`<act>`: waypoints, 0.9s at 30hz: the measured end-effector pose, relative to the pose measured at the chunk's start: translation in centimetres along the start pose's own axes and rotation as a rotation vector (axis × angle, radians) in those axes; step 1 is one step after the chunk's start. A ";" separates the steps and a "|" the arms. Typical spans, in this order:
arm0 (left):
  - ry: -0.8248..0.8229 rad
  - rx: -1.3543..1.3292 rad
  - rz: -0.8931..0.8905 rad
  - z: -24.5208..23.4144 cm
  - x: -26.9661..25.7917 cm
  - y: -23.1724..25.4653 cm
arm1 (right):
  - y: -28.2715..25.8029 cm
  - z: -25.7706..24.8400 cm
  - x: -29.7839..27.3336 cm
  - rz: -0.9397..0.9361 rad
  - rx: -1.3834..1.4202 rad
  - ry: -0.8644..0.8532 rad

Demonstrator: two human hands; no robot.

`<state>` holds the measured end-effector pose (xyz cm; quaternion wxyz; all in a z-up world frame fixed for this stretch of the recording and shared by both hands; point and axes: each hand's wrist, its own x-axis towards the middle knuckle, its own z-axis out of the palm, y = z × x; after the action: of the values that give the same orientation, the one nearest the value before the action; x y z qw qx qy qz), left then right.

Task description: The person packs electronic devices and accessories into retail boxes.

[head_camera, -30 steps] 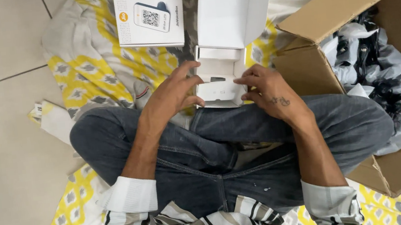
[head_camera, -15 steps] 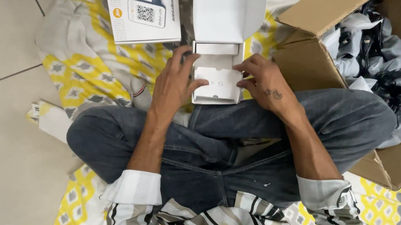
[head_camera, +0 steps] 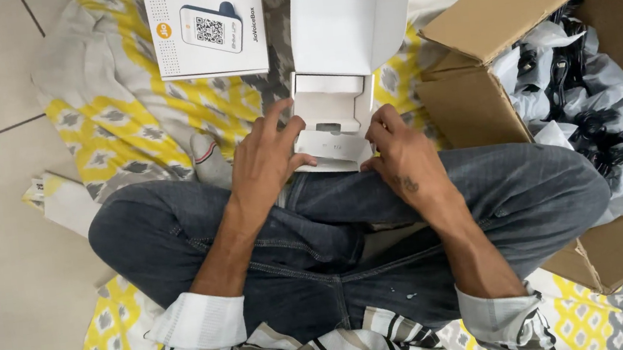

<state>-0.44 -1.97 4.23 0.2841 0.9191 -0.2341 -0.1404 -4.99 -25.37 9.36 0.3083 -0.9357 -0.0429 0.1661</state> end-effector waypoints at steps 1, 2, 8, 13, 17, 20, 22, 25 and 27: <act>-0.001 -0.004 -0.001 0.1 0.3 0.1 | 0.3 0.6 0.0 0.002 -0.002 -0.003; -0.007 0.016 -0.018 0.2 0.6 0.1 | 0.6 1.2 0.1 0.047 -0.025 0.026; 0.067 0.051 -0.059 2.1 1.4 -0.9 | 2.8 3.3 1.9 0.099 -0.149 0.157; 0.089 0.084 -0.084 1.9 2.5 -0.7 | 3.4 3.1 3.0 0.097 -0.110 0.171; 0.114 0.117 -0.144 3.2 3.0 -0.9 | 3.3 3.2 3.6 0.204 -0.074 0.271; 0.192 0.078 -0.227 5.3 3.2 -1.8 | 3.8 3.9 4.2 0.236 -0.125 0.321; 0.222 0.017 -0.285 5.8 3.3 -2.2 | 4.1 4.2 4.7 0.309 -0.129 0.344; 0.162 -0.175 -0.434 6.1 3.4 -2.8 | 5.2 5.2 5.0 0.378 -0.134 0.341; 0.201 -0.306 -0.305 7.3 3.4 -4.1 | 6.2 5.8 5.2 0.456 -0.118 0.210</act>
<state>1.05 -4.04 -4.50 0.4175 0.8994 -0.0392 -0.1233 -2.20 -26.16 -0.17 0.2106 -0.9496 0.1918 0.1306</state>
